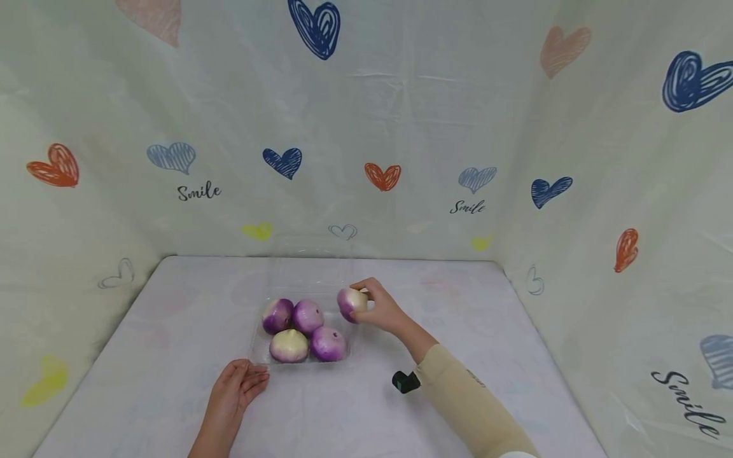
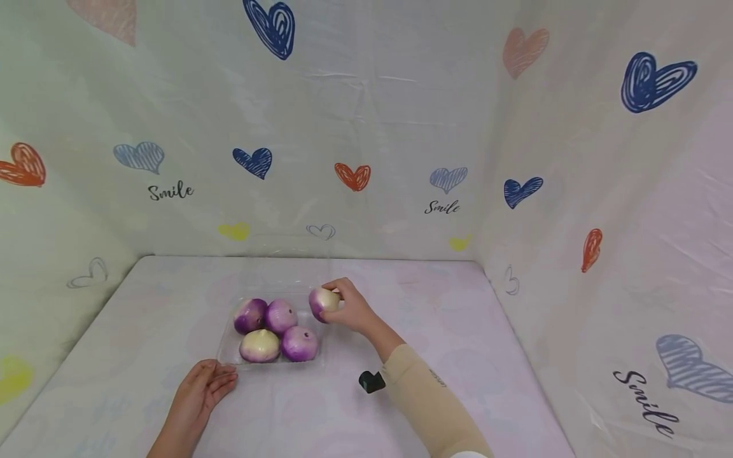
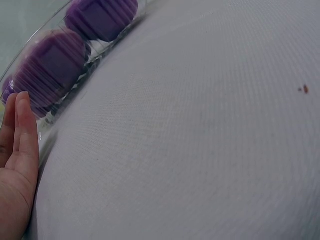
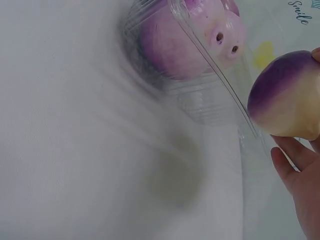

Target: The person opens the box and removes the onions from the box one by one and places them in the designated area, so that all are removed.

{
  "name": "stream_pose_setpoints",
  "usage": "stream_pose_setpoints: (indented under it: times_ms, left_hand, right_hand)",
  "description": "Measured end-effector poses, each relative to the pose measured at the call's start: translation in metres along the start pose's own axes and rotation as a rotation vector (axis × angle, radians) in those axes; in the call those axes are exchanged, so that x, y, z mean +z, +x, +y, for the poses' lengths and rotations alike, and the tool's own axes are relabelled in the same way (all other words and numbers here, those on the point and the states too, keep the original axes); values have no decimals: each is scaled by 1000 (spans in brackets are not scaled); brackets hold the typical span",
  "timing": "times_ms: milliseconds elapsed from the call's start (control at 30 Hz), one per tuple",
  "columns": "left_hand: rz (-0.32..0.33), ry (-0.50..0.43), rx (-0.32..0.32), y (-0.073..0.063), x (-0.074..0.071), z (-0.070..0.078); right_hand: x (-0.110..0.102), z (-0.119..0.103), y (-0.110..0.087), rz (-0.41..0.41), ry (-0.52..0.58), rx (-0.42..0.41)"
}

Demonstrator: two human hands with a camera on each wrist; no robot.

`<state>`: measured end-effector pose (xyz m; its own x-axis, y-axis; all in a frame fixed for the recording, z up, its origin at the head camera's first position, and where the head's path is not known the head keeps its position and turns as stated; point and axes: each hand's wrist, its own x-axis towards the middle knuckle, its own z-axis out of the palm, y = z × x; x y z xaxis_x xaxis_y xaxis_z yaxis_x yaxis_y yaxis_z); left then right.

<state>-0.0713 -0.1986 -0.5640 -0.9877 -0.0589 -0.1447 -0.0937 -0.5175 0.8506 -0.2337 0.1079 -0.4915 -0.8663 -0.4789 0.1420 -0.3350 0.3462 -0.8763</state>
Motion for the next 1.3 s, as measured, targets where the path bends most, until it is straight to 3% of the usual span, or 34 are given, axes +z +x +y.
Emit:
stream_pose_setpoints:
  times_ms: [200, 433, 600, 833, 1000, 1067, 1300]
  left_hand:
    - [10, -2, -6, 1, 0, 0]
    - [30, 6, -20, 1, 0, 0]
    - [50, 19, -37, 2, 0, 1]
    - [58, 25, -43, 1, 0, 1]
    - [66, 30, -43, 2, 1, 2]
    - [69, 30, -43, 2, 1, 2]
    - [75, 21, -44, 3, 1, 1]
  right_hand:
    - [-6, -1, -3, 19, 91, 62]
    - [-16, -31, -17, 53, 114, 92]
    - [-18, -28, -20, 99, 101, 131]
    - [-18, -22, -22, 172, 31, 125]
    - [-16, -21, -22, 186, 24, 144]
    - [-14, -17, -20, 193, 25, 144]
    - [-4, 46, 2, 256, -34, 155]
